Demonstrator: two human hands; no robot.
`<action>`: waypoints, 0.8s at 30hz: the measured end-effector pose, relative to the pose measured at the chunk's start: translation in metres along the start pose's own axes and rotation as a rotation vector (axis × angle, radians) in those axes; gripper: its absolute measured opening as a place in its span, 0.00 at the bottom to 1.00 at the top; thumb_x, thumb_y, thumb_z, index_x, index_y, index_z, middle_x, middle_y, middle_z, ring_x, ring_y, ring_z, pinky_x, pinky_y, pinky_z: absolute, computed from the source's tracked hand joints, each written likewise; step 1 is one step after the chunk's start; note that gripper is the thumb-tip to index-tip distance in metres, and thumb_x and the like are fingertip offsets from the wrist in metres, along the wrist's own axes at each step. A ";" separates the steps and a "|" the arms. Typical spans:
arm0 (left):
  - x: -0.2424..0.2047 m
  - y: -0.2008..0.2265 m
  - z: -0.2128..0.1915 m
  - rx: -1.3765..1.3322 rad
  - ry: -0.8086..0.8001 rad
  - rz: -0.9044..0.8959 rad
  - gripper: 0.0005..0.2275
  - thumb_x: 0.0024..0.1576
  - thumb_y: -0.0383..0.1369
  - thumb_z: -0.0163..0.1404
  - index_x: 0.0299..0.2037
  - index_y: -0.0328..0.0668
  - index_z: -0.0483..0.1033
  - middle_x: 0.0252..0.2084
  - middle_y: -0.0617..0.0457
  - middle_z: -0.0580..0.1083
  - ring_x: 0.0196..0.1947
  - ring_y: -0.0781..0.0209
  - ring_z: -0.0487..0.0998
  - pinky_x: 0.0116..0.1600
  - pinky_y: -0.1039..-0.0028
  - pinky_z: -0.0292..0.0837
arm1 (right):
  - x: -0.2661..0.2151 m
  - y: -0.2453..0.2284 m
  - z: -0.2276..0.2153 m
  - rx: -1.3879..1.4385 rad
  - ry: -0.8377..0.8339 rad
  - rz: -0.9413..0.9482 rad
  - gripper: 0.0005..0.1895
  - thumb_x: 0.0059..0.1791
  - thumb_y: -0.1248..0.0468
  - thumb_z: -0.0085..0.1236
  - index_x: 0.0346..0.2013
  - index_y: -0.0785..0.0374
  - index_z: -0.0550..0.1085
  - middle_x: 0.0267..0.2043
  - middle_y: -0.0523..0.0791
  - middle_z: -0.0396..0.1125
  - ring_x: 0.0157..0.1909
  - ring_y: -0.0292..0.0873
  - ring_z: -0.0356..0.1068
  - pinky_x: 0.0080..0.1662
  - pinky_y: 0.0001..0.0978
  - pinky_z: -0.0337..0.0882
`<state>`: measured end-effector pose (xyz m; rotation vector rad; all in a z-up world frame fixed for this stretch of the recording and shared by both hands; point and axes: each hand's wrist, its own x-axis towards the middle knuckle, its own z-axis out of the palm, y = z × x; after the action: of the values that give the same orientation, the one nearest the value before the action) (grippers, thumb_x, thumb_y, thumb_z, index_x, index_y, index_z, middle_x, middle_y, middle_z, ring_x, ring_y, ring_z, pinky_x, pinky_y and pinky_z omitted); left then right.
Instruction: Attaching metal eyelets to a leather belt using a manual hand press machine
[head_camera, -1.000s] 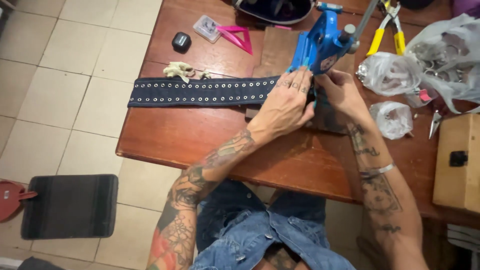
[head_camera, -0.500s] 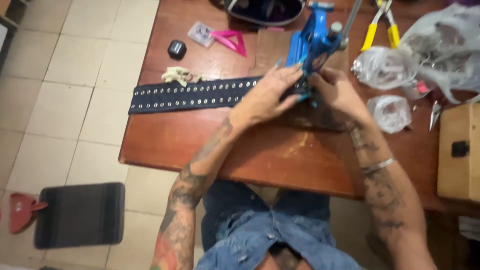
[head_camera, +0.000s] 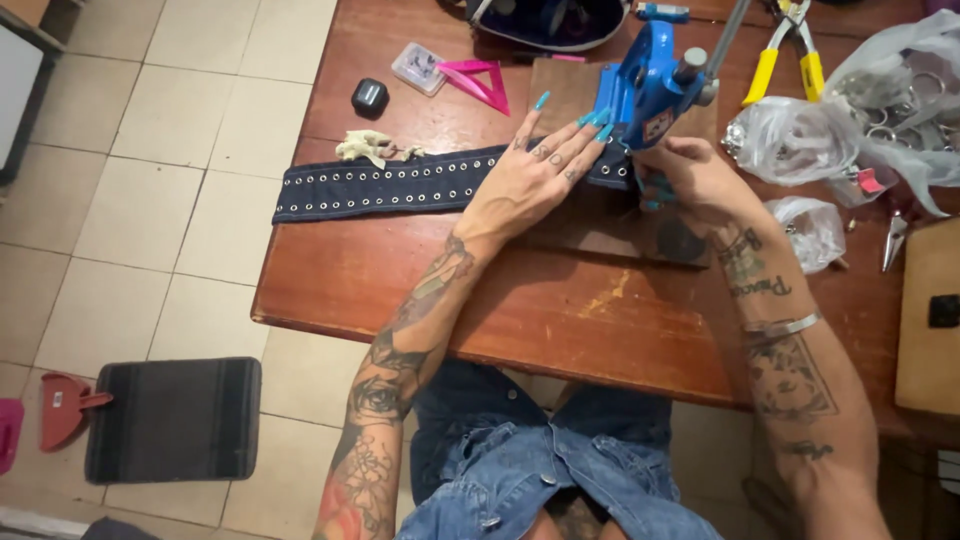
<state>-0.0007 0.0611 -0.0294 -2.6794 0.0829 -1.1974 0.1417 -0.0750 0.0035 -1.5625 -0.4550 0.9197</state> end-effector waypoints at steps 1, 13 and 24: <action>-0.001 0.001 0.000 0.002 0.012 -0.010 0.13 0.54 0.29 0.41 0.51 0.45 0.65 0.50 0.50 0.68 0.50 0.61 0.68 0.57 0.53 0.53 | 0.000 0.000 0.001 0.000 -0.002 0.009 0.08 0.43 0.65 0.53 0.19 0.62 0.68 0.19 0.44 0.58 0.18 0.38 0.61 0.19 0.28 0.65; -0.002 0.002 -0.016 -0.099 -0.238 0.029 0.14 0.55 0.24 0.38 0.52 0.33 0.63 0.53 0.43 0.66 0.55 0.54 0.65 0.59 0.49 0.50 | -0.014 -0.052 -0.028 -0.232 0.266 -0.033 0.12 0.43 0.67 0.30 0.21 0.57 0.65 0.23 0.41 0.60 0.25 0.36 0.58 0.26 0.25 0.54; -0.003 -0.001 -0.012 -0.100 -0.171 -0.008 0.14 0.56 0.23 0.39 0.52 0.34 0.63 0.53 0.45 0.66 0.56 0.55 0.64 0.59 0.51 0.51 | -0.016 -0.071 -0.036 -0.405 0.317 -0.710 0.10 0.54 0.70 0.31 0.29 0.66 0.60 0.29 0.48 0.52 0.32 0.42 0.52 0.36 0.32 0.52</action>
<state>-0.0119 0.0602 -0.0240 -2.8597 0.1083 -0.9854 0.1738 -0.0947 0.0751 -1.6857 -0.9259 0.0297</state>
